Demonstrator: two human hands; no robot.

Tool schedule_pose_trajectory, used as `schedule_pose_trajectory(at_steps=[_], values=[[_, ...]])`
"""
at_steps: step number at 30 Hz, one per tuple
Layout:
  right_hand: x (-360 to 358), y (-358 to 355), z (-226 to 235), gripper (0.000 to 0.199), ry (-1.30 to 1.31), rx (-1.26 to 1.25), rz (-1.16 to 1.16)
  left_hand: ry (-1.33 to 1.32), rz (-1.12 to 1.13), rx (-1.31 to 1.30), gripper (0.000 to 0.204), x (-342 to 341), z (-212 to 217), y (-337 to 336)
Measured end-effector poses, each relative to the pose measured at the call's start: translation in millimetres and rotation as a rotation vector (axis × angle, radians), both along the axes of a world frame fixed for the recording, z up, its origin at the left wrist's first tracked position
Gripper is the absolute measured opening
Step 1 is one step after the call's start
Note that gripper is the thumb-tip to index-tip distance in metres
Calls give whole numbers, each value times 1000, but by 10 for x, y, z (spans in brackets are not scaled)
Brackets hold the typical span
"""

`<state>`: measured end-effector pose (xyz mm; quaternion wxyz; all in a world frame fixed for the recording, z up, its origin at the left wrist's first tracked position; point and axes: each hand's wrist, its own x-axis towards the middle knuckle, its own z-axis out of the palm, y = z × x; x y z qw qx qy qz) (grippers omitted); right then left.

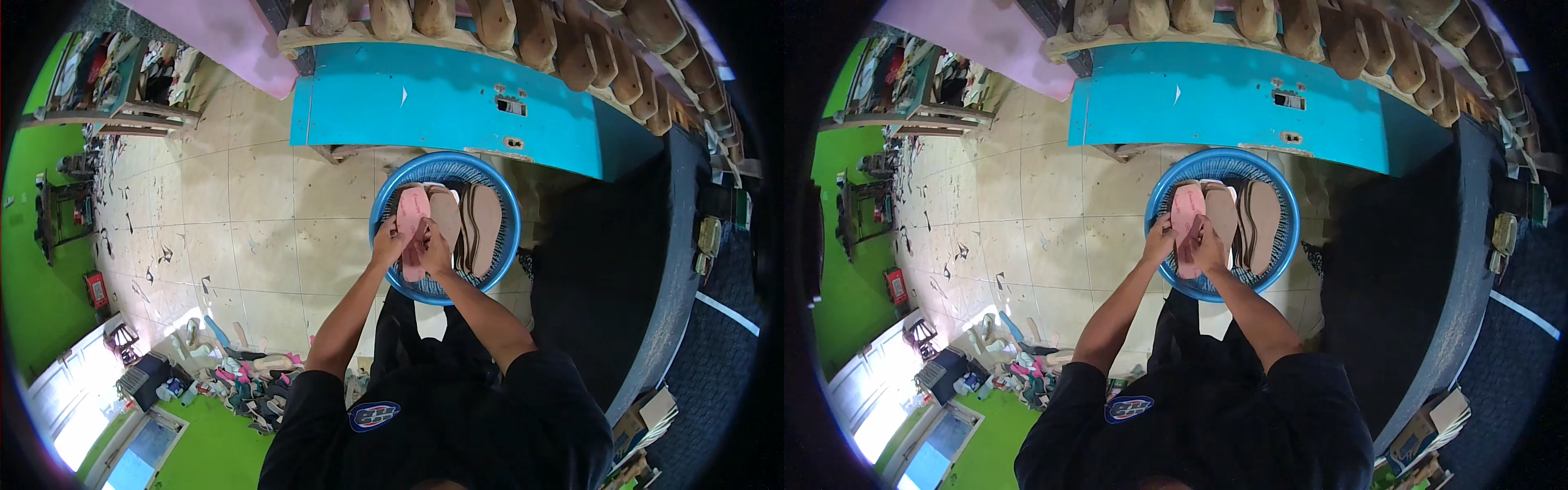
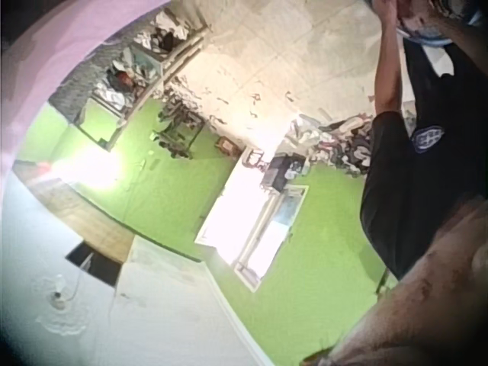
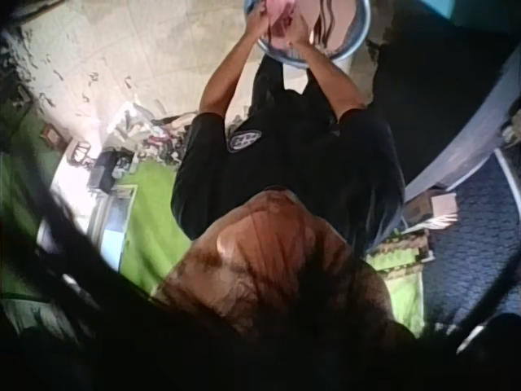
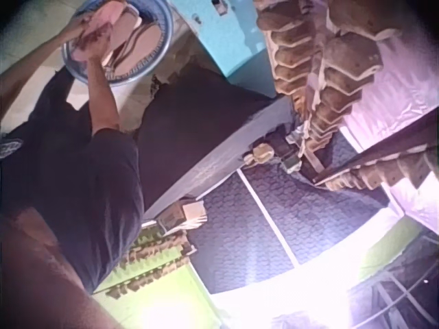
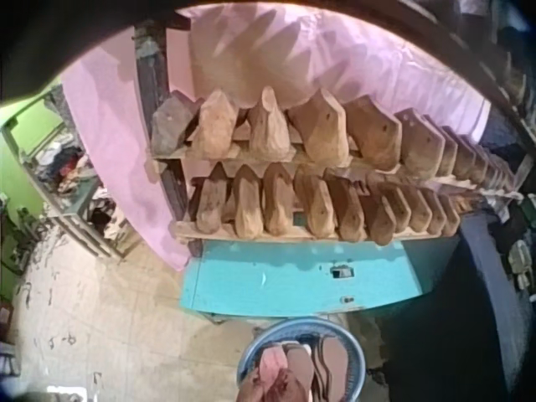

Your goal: Applying adhesive to the edges and surface of shoe soles using a brush.

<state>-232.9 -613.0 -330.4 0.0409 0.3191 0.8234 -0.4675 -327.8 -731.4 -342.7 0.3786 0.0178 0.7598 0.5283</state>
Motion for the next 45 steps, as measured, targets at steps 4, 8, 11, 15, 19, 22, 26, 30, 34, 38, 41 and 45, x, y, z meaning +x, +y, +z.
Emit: schedule_pose_trajectory(at_steps=[4,8,11,15,19,22,26,30,34,38,41,45], values=[[-48,-8,-179,61,4,43,23,289,-47,-191,63,99,-49,89],[-46,-86,-285,61,105,145,73,383,-110,-171,62,114,-2,74],[14,-120,-273,60,50,47,53,417,-205,-147,62,120,-6,28],[60,-139,-229,61,119,52,58,492,-452,-256,62,179,-15,-8],[84,-136,-159,71,-58,30,167,531,-531,-349,63,237,-29,16],[125,-130,-144,72,-131,11,198,549,-550,-399,62,272,-33,36],[131,-87,-151,71,-72,38,250,475,-543,-378,62,254,-21,57],[121,-111,-85,73,-65,5,273,436,-463,-242,59,190,-93,-64],[188,-70,-161,76,-126,31,311,389,-475,-271,58,208,-64,23],[149,30,-142,72,-224,29,373,402,-502,-281,57,179,-78,-1],[232,183,-136,67,-121,31,324,481,-547,-277,53,152,-92,19],[368,380,194,45,-120,-155,162,510,-545,-218,44,147,139,50]])
